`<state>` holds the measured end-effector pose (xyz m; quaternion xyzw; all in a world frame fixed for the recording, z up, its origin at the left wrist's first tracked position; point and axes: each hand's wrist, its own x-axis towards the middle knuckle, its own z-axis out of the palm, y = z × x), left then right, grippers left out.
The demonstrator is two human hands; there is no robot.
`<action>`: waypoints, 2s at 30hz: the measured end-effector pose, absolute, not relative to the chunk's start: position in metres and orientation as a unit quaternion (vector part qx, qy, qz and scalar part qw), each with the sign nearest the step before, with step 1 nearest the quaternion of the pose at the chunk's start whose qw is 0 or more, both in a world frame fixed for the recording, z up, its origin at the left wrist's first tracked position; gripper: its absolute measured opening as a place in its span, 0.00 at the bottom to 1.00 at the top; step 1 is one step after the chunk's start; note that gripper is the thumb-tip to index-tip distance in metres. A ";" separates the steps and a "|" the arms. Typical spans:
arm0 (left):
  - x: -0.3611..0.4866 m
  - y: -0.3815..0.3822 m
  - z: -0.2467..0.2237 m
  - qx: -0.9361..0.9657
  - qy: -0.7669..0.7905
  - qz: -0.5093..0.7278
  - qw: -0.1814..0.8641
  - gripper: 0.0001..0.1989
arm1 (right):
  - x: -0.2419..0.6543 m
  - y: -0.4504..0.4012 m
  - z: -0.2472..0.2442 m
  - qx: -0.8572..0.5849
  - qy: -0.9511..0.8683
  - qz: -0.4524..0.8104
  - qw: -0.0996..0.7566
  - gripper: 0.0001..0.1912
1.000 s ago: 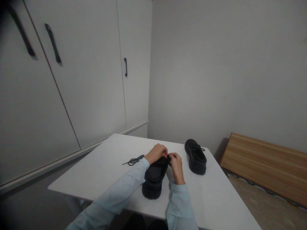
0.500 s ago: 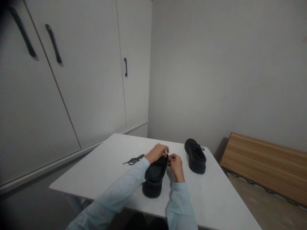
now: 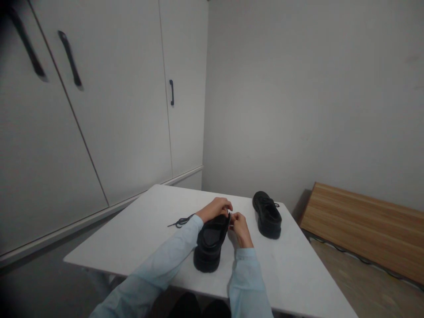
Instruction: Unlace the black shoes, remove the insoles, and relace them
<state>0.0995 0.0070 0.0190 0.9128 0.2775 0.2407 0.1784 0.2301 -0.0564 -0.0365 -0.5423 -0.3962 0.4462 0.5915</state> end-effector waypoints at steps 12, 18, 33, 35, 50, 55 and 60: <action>0.051 0.021 0.026 0.796 0.382 0.338 0.326 0.12 | 0.237 -0.048 -0.044 -0.553 -0.383 0.377 0.636 0.11; -0.006 0.018 0.025 0.802 0.538 0.168 0.199 0.12 | 0.239 -0.045 -0.042 -0.536 -0.407 0.315 0.669 0.12; -0.067 -0.007 -0.005 0.753 0.642 0.050 0.134 0.05 | 0.231 -0.055 -0.028 -0.512 -0.476 0.211 0.683 0.13; -0.066 -0.009 0.003 0.753 0.643 0.077 0.119 0.06 | 0.231 -0.057 -0.024 -0.515 -0.482 0.188 0.684 0.13; -0.008 -0.025 0.052 0.712 0.478 0.491 0.155 0.08 | 0.217 -0.073 -0.001 -0.486 -0.510 0.151 0.694 0.13; 0.028 -0.037 0.049 0.712 0.400 0.511 0.269 0.08 | 0.219 -0.070 -0.002 -0.482 -0.538 0.136 0.678 0.13; 0.061 -0.042 0.037 0.654 0.308 0.537 0.434 0.09 | 0.222 -0.065 -0.009 -0.465 -0.543 0.178 0.676 0.13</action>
